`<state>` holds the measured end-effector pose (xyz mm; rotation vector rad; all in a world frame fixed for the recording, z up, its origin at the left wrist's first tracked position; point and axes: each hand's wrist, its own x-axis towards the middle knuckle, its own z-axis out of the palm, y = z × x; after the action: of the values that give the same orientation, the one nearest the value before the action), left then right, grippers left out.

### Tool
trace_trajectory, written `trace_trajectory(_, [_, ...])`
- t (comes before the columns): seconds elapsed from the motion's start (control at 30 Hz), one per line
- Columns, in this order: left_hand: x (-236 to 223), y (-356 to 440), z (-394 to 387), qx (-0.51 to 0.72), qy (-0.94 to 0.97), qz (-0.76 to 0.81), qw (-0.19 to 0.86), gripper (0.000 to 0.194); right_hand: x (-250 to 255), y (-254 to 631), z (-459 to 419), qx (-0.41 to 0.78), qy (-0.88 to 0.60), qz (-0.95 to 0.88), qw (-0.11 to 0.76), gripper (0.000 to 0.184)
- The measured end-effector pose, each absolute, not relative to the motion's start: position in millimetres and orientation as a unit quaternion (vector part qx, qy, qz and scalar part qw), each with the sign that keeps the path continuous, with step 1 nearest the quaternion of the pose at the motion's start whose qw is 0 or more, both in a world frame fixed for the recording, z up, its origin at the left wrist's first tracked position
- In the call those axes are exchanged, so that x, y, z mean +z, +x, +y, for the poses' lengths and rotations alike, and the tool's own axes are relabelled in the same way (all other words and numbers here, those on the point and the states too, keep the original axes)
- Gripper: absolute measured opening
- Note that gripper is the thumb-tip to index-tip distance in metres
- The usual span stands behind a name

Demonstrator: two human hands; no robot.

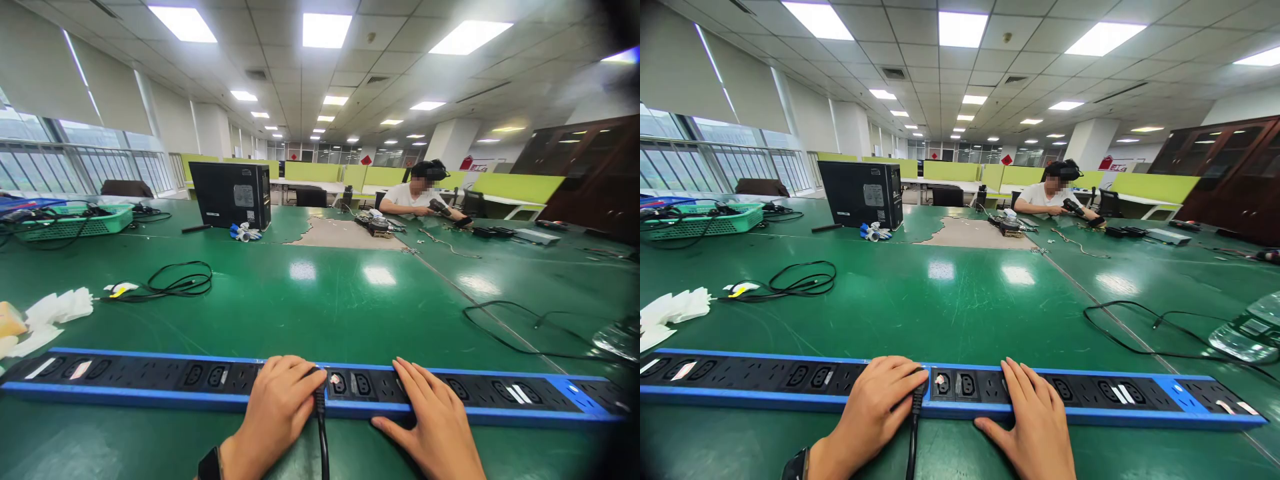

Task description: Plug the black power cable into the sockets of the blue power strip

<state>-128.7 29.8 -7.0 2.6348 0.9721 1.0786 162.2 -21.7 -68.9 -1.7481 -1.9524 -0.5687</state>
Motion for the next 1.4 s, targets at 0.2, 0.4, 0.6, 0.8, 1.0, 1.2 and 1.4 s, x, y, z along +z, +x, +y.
trace_trajectory(0.2, [-13.9, -129.4, 26.7, 0.326, 0.867, 0.369, 0.078, 0.069, -45.5, 133.7, -24.1, -0.163, -0.565, -0.765, 0.262, 0.076])
trace_trajectory(0.4, [-20.0, -127.1, 28.0, 0.301, 0.856, 0.414, 0.076, 0.092, -5.8, 55.5, -4.8, -0.015, -0.501, -0.81, 0.305, 0.051])
trace_trajectory(0.6, [-20.0, -126.5, 27.5, 0.293, 0.859, 0.416, 0.057, 0.085, -5.4, 39.6, 9.7, -0.017, -0.453, -0.792, 0.409, 0.03])
trace_trajectory(0.8, [-16.2, -127.6, 24.7, 0.286, 0.86, 0.419, 0.053, 0.088, -16.4, 114.8, -6.5, -0.059, -0.582, -0.638, 0.5, 0.033])
trace_trajectory(1.0, [-17.2, -127.0, 25.3, 0.287, 0.86, 0.419, 0.056, 0.092, -34.7, 166.4, -9.8, 0.045, -0.611, -0.682, 0.399, 0.042])
trace_trajectory(1.2, [-16.8, -127.3, 24.8, 0.297, 0.858, 0.415, 0.056, 0.088, -20.6, 159.7, -6.1, 0.041, -0.573, -0.738, 0.354, 0.034])
trace_trajectory(1.4, [-15.0, -126.9, 24.9, 0.302, 0.86, 0.407, 0.048, 0.079, -33.1, 165.6, -2.9, -0.006, -0.558, -0.745, 0.365, 0.031])
